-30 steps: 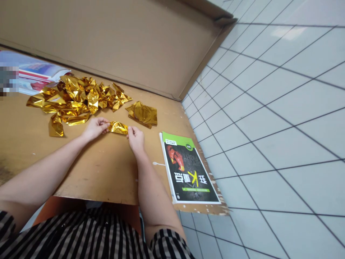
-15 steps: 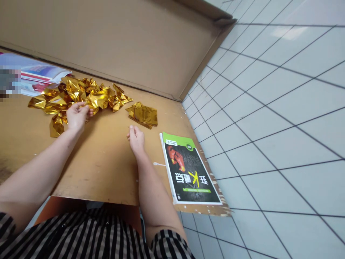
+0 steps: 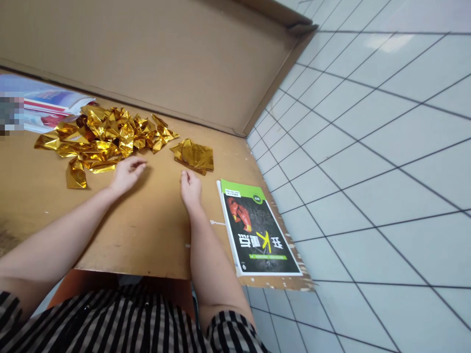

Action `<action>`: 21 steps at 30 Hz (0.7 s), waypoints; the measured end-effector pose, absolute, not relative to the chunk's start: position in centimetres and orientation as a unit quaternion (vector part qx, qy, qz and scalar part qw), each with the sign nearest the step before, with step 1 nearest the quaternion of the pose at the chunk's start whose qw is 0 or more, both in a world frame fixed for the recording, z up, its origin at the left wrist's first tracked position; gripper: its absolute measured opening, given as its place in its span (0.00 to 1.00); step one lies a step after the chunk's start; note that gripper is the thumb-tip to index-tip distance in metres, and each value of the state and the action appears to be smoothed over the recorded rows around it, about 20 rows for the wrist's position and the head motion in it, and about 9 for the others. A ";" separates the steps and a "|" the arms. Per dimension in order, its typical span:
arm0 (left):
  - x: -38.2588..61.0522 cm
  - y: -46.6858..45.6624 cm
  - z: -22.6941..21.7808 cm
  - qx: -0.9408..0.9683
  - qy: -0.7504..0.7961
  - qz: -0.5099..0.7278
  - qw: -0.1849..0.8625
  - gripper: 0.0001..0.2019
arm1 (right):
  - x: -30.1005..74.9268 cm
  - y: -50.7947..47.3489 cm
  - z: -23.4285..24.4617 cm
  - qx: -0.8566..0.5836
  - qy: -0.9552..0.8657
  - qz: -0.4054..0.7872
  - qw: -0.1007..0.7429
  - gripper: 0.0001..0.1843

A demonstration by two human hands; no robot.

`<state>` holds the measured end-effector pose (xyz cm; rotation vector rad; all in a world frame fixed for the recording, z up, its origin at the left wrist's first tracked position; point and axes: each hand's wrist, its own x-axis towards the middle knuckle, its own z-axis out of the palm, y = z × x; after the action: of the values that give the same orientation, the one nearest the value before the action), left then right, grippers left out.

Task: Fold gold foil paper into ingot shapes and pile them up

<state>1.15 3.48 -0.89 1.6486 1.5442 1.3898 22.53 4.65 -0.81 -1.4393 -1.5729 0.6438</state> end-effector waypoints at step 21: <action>2.0 3.8 -2.5 0.778 0.518 0.306 0.183 0.11 | 23.2 9.0 3.8 -0.647 -0.728 0.069 0.216 0.17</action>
<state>1.97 3.83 -2.45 2.1931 1.4608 0.8626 23.20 9.03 3.78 -1.7934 -2.0188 0.1919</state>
